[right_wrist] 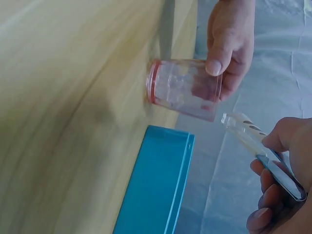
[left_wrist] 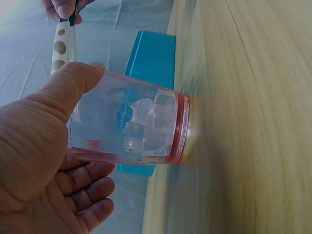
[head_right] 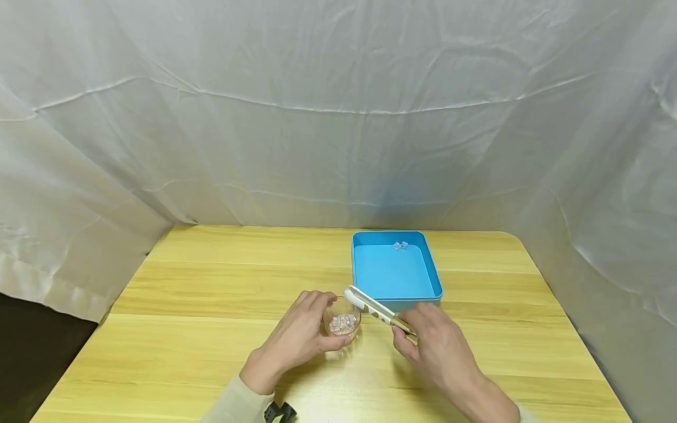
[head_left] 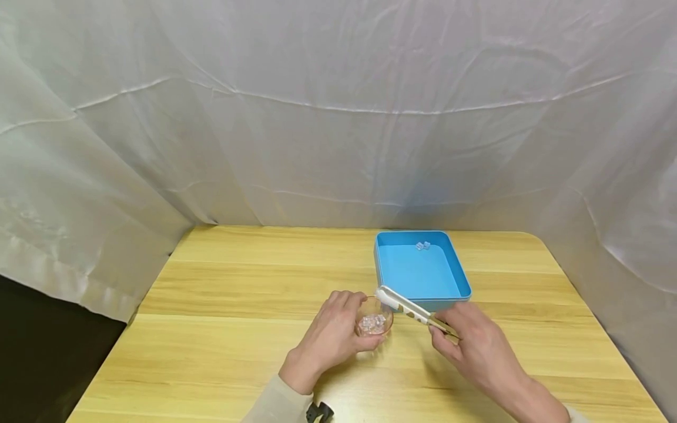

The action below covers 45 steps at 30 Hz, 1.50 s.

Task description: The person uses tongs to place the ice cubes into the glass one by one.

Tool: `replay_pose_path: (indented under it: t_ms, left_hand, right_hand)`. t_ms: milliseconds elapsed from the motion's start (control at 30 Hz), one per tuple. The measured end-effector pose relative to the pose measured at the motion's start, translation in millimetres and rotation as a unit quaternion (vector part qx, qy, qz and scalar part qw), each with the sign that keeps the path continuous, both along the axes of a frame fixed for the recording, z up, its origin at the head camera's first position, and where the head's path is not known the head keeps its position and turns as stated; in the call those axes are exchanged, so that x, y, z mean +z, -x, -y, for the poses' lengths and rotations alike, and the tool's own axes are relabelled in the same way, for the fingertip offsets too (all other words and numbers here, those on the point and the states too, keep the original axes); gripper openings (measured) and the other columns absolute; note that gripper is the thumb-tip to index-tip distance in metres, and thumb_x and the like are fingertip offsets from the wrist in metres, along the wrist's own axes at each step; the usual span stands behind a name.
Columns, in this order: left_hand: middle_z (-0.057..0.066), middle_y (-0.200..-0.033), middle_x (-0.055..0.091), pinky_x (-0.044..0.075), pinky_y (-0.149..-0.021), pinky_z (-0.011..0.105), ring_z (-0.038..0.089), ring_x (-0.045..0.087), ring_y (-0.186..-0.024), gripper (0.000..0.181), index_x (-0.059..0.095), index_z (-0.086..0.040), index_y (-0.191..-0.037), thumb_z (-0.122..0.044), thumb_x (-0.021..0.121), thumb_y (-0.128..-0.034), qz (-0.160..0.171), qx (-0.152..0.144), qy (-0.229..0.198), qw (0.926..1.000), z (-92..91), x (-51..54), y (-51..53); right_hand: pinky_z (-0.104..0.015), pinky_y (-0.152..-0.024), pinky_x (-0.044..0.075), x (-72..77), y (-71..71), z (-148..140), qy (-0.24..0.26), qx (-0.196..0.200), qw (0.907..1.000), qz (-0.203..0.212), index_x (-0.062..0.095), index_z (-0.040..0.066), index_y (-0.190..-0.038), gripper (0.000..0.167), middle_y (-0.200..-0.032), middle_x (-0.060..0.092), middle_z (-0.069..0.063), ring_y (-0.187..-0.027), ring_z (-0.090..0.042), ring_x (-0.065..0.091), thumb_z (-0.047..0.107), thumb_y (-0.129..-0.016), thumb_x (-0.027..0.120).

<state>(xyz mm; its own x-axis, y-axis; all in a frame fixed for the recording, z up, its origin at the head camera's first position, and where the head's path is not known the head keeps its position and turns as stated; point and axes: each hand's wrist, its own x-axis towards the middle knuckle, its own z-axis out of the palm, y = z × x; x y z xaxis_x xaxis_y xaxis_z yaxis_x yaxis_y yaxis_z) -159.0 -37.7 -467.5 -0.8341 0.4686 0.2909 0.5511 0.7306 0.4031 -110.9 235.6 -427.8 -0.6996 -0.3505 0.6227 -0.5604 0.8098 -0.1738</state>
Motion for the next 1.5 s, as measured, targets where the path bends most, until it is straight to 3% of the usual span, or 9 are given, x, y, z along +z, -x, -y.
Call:
replay_pose_path:
  t_ms: [167,367,533,867,1133,1500]
  left_hand:
    - [0.004,-0.119,0.069,0.053,-0.1,0.037,0.019,0.06,-0.11,0.074,0.063,-0.008,-0.134,-0.056,0.085,-0.082,0.005,0.001,-0.007,1.0,0.1,0.7,0.4]
    - [0.005,-0.121,0.069,0.052,-0.102,0.038,0.02,0.06,-0.114,0.075,0.063,-0.008,-0.135,-0.056,0.085,-0.0827,0.02,0.003,-0.012,0.9997,0.3,1.3,0.3]
    - [0.005,-0.12,0.069,0.053,-0.098,0.037,0.019,0.059,-0.111,0.074,0.063,-0.007,-0.135,-0.056,0.084,-0.0833,0.013,0.001,-0.013,0.9998,1.3,1.1,-0.2]
    - [0.005,-0.119,0.069,0.053,-0.096,0.036,0.019,0.059,-0.109,0.073,0.063,-0.007,-0.134,-0.053,0.086,-0.0825,0.013,0.001,-0.017,0.9998,2.2,2.3,-1.7]
    - [0.005,-0.119,0.069,0.053,-0.098,0.037,0.019,0.06,-0.11,0.073,0.063,-0.007,-0.134,-0.053,0.086,-0.0823,0.014,0.001,-0.019,0.9997,2.3,3.2,-2.6]
    - [0.005,-0.118,0.069,0.052,-0.099,0.036,0.019,0.06,-0.11,0.072,0.063,-0.008,-0.134,-0.054,0.085,-0.0835,0.015,0.0,-0.017,0.9997,2.4,1.8,-1.7]
  right_hand:
    - [-0.015,-0.059,0.045,-5.5,-4.2,0.3,0.009,0.029,0.9995,-0.007,0.071,0.017,-0.087,0.004,-0.083,0.058,0.013,-0.074,-0.001,0.048,0.02,-0.089,0.073]
    - [-0.014,-0.059,0.042,-12.3,-7.0,-1.1,0.014,0.042,0.999,-0.009,0.072,0.018,-0.087,0.018,-0.082,0.057,0.016,-0.074,0.001,0.046,0.031,-0.099,0.065]
    - [-0.014,-0.061,0.043,-17.4,-8.4,-2.2,0.016,0.047,0.9988,-0.007,0.072,0.019,-0.088,0.027,-0.083,0.059,0.016,-0.075,0.002,0.047,0.037,-0.104,0.06]
    - [-0.013,-0.061,0.042,-20.0,-11.2,-1.7,0.02,0.049,0.9986,0.005,0.071,0.018,-0.088,0.008,-0.083,0.058,0.017,-0.075,0.002,0.047,0.023,-0.093,0.075]
    - [-0.012,-0.061,0.041,-20.0,-12.2,-2.1,0.024,0.047,0.9985,0.01,0.072,0.018,-0.089,0.009,-0.083,0.058,0.016,-0.074,0.001,0.047,0.025,-0.095,0.074]
    - [-0.012,-0.061,0.042,-20.8,-11.9,-2.2,0.024,0.044,0.9987,0.01,0.072,0.017,-0.089,0.006,-0.082,0.058,0.016,-0.074,0.002,0.047,0.02,-0.089,0.078]
